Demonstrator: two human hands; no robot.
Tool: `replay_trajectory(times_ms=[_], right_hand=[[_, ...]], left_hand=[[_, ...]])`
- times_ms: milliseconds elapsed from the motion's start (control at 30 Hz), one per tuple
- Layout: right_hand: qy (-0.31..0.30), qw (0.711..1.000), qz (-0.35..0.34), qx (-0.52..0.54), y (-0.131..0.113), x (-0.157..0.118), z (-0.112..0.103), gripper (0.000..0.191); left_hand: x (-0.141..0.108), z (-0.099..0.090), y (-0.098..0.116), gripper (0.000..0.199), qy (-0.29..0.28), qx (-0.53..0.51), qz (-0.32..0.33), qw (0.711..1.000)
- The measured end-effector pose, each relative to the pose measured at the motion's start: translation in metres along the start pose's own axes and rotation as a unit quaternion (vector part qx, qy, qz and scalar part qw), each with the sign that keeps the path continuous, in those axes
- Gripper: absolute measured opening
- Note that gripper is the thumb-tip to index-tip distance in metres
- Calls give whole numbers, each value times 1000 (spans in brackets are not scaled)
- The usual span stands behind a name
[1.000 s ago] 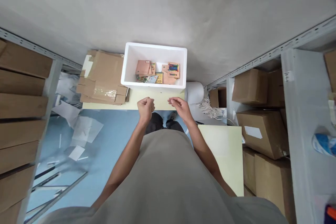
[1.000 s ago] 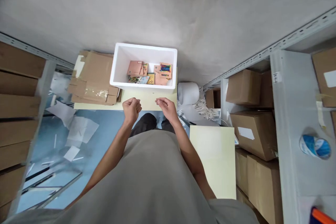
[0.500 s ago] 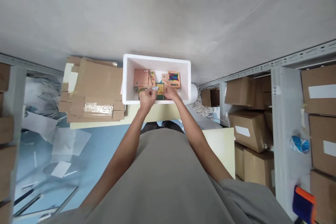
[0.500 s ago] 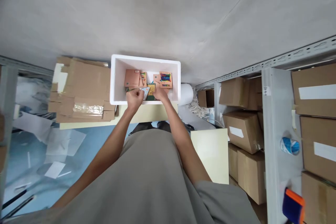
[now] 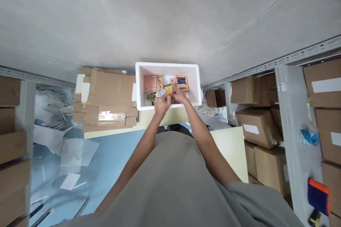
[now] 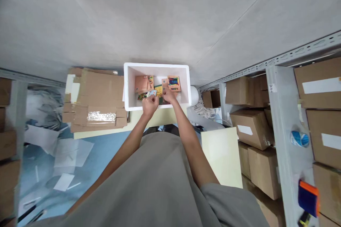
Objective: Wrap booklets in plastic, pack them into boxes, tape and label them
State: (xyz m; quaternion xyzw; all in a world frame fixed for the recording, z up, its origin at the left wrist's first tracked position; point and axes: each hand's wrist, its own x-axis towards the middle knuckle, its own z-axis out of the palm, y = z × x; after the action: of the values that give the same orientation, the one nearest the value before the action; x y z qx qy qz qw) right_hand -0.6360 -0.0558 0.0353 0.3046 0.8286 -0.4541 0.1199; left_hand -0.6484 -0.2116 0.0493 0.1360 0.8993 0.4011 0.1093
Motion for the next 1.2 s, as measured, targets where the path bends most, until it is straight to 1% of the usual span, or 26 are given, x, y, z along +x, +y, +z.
replay_trajectory(times_ms=[67,167,233,267,333,400,433,467,500,533,600,633,667,700,733,833,867,933,1000,1100,1167,1200], right_hand=[[52,999,0,-16,0,-15,-13,21],[175,984,-29,-17,7,-54,-45,16],[239,969,-53,18,16,-92,-70,22],[263,961,-60,53,22,-114,-82,26],[293,943,-72,141,36,-162,-103,33],[311,920,-81,224,53,-211,-118,37],[322,908,-83,256,62,-235,-123,39],[337,895,-81,281,72,-258,-127,40],[353,883,-74,301,84,-280,-130,41],[370,871,-64,317,96,-300,-133,42],[402,849,-40,340,125,-337,-138,44],[420,840,-29,344,141,-353,-141,45],[440,829,-19,344,158,-368,-145,45],[464,816,-9,344,176,-383,-148,45],[488,801,2,346,194,-397,-152,45],[547,749,37,373,252,-440,-163,42],[563,730,48,384,271,-454,-166,42],[594,693,72,402,309,-485,-171,43],[630,655,101,405,345,-517,-172,46],[701,603,144,352,385,-566,-169,52],[753,574,168,275,400,-595,-162,51],[769,566,176,241,404,-607,-157,48]], left_hand=[[-2,-1,0,40,1,-9,6,1000],[-5,-4,-2,42,-4,-28,21,999],[-5,-5,-5,42,-10,-40,26,999],[-4,-6,-6,41,-12,-46,24,999],[-2,-5,-4,40,-2,-68,17,998],[-1,0,8,37,25,-119,8,993],[-3,4,19,34,27,-157,6,987],[-8,9,33,32,10,-200,7,980],[-15,15,50,32,-35,-244,12,969],[-25,21,68,36,-107,-279,23,954],[-53,37,107,49,-294,-296,61,907],[-70,46,126,52,-382,-277,83,878],[-88,56,143,53,-455,-246,102,850],[-107,68,159,54,-510,-212,116,825],[-127,81,174,55,-554,-181,123,804],[-193,126,208,60,-646,-117,112,746],[-217,142,216,63,-667,-108,103,730],[-267,174,231,67,-688,-111,85,712],[-317,203,244,72,-687,-125,70,713],[-382,240,258,72,-660,-129,80,736],[-417,258,265,64,-628,-121,110,761],[-431,265,268,60,-612,-117,123,773]])
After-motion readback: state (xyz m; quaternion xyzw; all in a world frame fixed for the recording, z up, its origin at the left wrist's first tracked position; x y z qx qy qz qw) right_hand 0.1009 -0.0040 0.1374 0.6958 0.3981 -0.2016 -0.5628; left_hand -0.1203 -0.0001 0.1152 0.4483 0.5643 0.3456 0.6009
